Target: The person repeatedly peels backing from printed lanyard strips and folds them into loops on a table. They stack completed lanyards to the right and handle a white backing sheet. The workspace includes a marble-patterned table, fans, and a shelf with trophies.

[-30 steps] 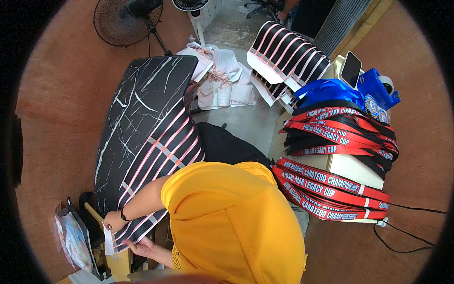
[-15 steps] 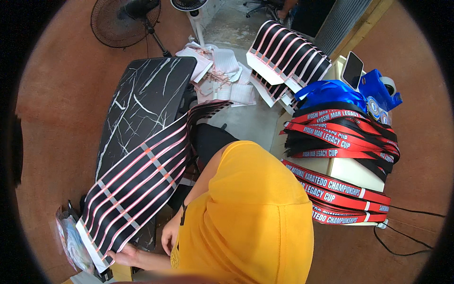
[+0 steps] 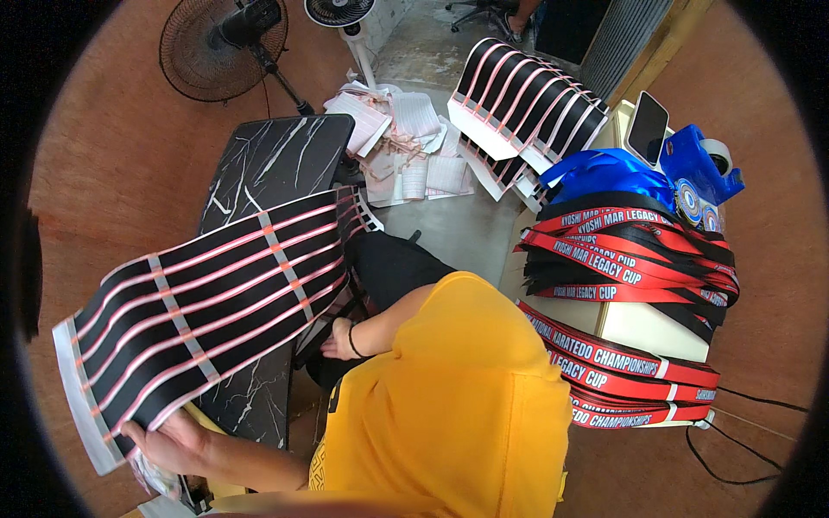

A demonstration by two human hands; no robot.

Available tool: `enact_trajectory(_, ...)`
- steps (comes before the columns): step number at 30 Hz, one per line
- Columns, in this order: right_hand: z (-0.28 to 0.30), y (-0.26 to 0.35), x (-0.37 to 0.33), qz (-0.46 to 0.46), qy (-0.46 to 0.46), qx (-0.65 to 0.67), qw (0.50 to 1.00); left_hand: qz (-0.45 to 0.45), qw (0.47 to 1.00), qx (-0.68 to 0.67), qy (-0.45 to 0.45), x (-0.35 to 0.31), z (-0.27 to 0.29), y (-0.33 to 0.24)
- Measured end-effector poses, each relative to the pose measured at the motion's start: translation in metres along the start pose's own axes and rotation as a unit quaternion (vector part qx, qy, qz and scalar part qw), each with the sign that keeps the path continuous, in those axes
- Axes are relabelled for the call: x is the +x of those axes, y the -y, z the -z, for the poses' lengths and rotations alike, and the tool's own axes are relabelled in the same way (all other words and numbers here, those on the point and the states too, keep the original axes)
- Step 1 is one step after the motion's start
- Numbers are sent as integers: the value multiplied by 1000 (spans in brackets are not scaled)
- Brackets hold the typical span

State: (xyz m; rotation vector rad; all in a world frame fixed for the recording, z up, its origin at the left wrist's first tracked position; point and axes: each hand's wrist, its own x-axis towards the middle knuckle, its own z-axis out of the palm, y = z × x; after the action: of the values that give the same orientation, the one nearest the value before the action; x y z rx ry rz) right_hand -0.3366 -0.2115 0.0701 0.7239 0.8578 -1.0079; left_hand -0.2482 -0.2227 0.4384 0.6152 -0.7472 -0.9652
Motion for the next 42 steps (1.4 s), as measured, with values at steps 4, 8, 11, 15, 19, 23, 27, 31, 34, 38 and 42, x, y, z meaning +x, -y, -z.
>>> enact_trajectory(4,-9,51,-37,132,101,10,986,22,999,-5,29,-2,-35,7)
enact_trajectory(8,-14,123,-37,183,291,318,883,49,995,-46,70,5,-57,20)
enact_trajectory(11,7,184,-44,288,306,323,848,108,979,-139,103,22,-62,30)
enact_trajectory(15,36,258,-83,401,418,267,771,103,962,-228,110,43,-44,43)
enact_trajectory(19,12,322,-133,488,472,216,701,71,972,-213,72,60,-5,52)
enact_trajectory(23,-59,347,-172,448,585,136,662,30,976,-215,-18,69,48,42)
enact_trajectory(27,-113,324,-171,363,658,76,655,-76,979,-145,-118,47,116,24)
enact_trajectory(31,-114,287,-134,291,578,135,750,-87,964,-96,-232,9,195,22)
enact_trajectory(34,-102,268,-102,363,354,85,858,-45,944,-83,-316,-22,245,40)
enact_trajectory(38,-112,241,-77,674,105,-91,725,43,932,-66,-354,-67,291,65)
enact_trajectory(42,-145,180,-84,873,-27,-355,334,-52,930,36,-363,-88,329,56)
